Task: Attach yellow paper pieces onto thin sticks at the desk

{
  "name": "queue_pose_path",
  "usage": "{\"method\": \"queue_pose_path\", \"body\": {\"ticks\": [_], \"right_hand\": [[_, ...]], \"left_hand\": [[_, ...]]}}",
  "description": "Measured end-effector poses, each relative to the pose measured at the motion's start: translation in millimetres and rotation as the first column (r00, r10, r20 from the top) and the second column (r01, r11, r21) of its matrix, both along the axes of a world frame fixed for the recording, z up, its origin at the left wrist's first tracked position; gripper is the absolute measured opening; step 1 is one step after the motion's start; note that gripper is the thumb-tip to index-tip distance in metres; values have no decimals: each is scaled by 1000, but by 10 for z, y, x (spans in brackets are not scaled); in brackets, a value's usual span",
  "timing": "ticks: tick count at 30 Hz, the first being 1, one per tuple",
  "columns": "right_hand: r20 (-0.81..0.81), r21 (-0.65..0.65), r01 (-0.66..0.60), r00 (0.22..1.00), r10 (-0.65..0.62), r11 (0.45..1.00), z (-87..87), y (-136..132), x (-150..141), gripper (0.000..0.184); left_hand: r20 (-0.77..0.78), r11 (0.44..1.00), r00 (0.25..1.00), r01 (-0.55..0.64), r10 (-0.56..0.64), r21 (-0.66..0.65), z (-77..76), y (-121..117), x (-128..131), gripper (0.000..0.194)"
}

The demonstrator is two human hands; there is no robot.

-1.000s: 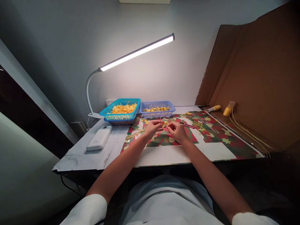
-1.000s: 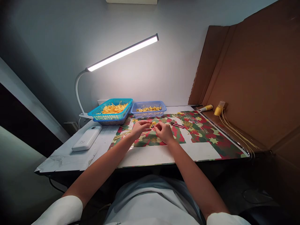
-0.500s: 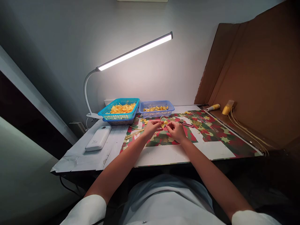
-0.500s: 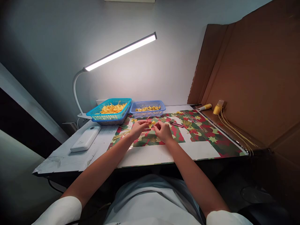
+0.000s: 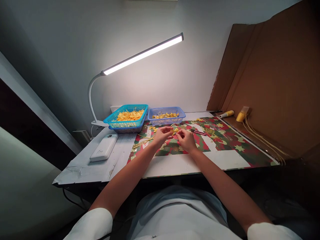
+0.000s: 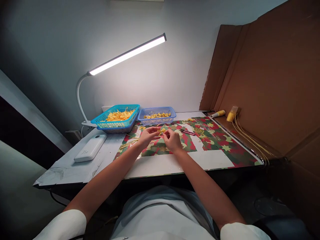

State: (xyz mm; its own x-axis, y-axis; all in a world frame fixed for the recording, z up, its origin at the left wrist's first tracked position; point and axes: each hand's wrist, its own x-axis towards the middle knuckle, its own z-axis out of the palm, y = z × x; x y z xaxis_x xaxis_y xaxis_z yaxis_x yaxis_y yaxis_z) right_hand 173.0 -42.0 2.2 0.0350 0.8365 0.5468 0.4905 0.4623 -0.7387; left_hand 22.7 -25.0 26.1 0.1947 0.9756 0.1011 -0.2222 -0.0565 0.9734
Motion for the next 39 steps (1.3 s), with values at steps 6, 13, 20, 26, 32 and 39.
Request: {"method": "queue_pose_path", "body": {"ticks": [6,13,20,26,32,39], "right_hand": [[-60,-42,15,998,-18,999,-9,-4,-37,15],[-148,-104,1,989,-17,995,-22,-2,-62,15],[-209,-152,-18,978,-15,988,-41,20,-76,16],[-224,-173,-27,975,-13,985,-46,29,-85,16],[-227,-162,-13,974,-24,987,-41,27,-86,18],[-250,-189,-36,968,-12,981,-32,20,-87,17]], "left_hand": [[-15,1000,1000,13,-13,0,0,2,-2,42],[-21,999,999,-31,31,-19,24,-10,15,32],[-24,1000,1000,-12,12,12,-18,0,21,35],[-19,997,997,-72,72,-1,-16,-1,37,33],[-31,998,998,-58,58,1,-20,0,33,33],[-20,999,999,-41,41,-20,-49,3,46,41]]}}
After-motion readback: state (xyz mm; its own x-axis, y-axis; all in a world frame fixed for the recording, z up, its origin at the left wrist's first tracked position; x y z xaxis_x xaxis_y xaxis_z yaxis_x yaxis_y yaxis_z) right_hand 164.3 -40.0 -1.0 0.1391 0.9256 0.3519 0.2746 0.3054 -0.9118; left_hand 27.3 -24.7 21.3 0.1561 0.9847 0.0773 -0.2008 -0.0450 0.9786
